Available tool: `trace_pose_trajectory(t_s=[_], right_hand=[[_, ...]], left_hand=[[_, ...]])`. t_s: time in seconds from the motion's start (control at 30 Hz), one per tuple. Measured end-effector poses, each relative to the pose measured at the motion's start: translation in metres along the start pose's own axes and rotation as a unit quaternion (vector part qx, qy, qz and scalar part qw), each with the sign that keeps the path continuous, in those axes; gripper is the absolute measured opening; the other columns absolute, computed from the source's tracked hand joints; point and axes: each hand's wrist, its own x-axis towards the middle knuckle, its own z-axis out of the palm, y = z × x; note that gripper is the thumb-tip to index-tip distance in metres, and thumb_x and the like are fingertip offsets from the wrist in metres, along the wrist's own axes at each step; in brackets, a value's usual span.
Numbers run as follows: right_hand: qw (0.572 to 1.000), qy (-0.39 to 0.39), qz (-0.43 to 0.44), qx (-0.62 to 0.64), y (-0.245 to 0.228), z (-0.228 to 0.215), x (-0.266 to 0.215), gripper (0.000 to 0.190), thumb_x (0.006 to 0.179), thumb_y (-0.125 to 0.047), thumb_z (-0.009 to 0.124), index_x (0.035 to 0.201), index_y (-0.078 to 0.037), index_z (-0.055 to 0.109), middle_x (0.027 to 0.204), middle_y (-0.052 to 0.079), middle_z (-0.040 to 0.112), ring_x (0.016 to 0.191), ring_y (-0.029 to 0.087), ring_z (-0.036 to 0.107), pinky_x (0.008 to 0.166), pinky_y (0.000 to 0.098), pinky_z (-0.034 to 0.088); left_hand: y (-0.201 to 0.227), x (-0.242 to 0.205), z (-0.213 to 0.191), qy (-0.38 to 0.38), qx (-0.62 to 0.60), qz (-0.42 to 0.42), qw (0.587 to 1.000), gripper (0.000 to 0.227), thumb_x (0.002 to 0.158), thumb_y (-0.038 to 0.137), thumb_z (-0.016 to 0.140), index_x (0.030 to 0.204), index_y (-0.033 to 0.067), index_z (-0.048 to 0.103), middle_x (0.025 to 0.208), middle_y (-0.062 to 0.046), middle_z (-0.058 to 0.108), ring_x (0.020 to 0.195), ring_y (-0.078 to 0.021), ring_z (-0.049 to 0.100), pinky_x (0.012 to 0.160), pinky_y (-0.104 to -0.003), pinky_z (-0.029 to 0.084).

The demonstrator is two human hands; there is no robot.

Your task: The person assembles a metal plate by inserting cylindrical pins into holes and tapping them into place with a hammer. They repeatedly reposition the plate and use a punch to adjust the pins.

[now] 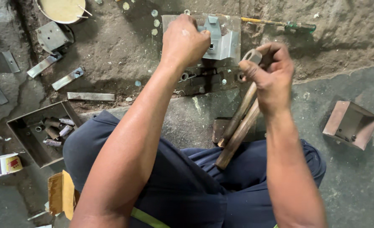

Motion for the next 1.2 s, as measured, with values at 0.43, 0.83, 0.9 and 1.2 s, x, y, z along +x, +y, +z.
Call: trace_pose_trajectory(t_s=[0.43, 0.83, 0.9, 1.2], right_hand=[[0.936, -0.093, -0.143, -0.308, -0.002, 0.009, 0.05, 0.036, 0.096, -0.002, 0.069, 0.131, -0.012, 0.067, 0.119, 0.007, 0.071, 0.108, 0.018, 0.071, 0.099, 0.037, 0.06], [0.77, -0.132, -0.299, -0.549, 0.019, 0.027, 0.052, 0.08, 0.089, -0.011, 0.075, 0.157, -0.009, 0.035, 0.122, 0.003, 0.071, 0.127, 0.027, 0.057, 0.123, 0.0537, 0.026], [0.767, -0.134, -0.299, -0.552, 0.021, 0.029, 0.052, 0.081, 0.088, -0.011, 0.076, 0.157, -0.008, 0.034, 0.123, 0.004, 0.071, 0.125, 0.027, 0.057, 0.123, 0.0544, 0.026], [0.756, -0.128, -0.281, -0.578, 0.027, 0.032, 0.052, 0.083, 0.086, -0.011, 0.075, 0.159, -0.003, 0.036, 0.121, 0.004, 0.07, 0.12, 0.026, 0.058, 0.121, 0.053, 0.027]], left_hand=[[0.008, -0.005, -0.009, -0.019, -0.02, -0.042, 0.999, 0.027, 0.075, 0.025, 0.07, 0.08, -0.0014, 0.073, 0.087, -0.026, 0.073, 0.088, -0.039, 0.073, 0.085, -0.044, 0.056], [0.009, -0.009, -0.008, 0.002, -0.015, -0.017, 1.0, 0.031, 0.076, 0.029, 0.074, 0.076, -0.0024, 0.071, 0.085, -0.026, 0.072, 0.088, -0.0418, 0.071, 0.082, -0.047, 0.055], [0.009, -0.008, -0.01, -0.004, -0.013, -0.022, 1.0, 0.031, 0.077, 0.029, 0.074, 0.077, -0.0023, 0.071, 0.085, -0.027, 0.072, 0.089, -0.0415, 0.071, 0.083, -0.046, 0.055], [0.007, -0.008, -0.007, 0.004, -0.017, -0.02, 1.0, 0.031, 0.076, 0.028, 0.074, 0.08, -0.0025, 0.072, 0.086, -0.027, 0.072, 0.089, -0.0413, 0.072, 0.084, -0.046, 0.055]])
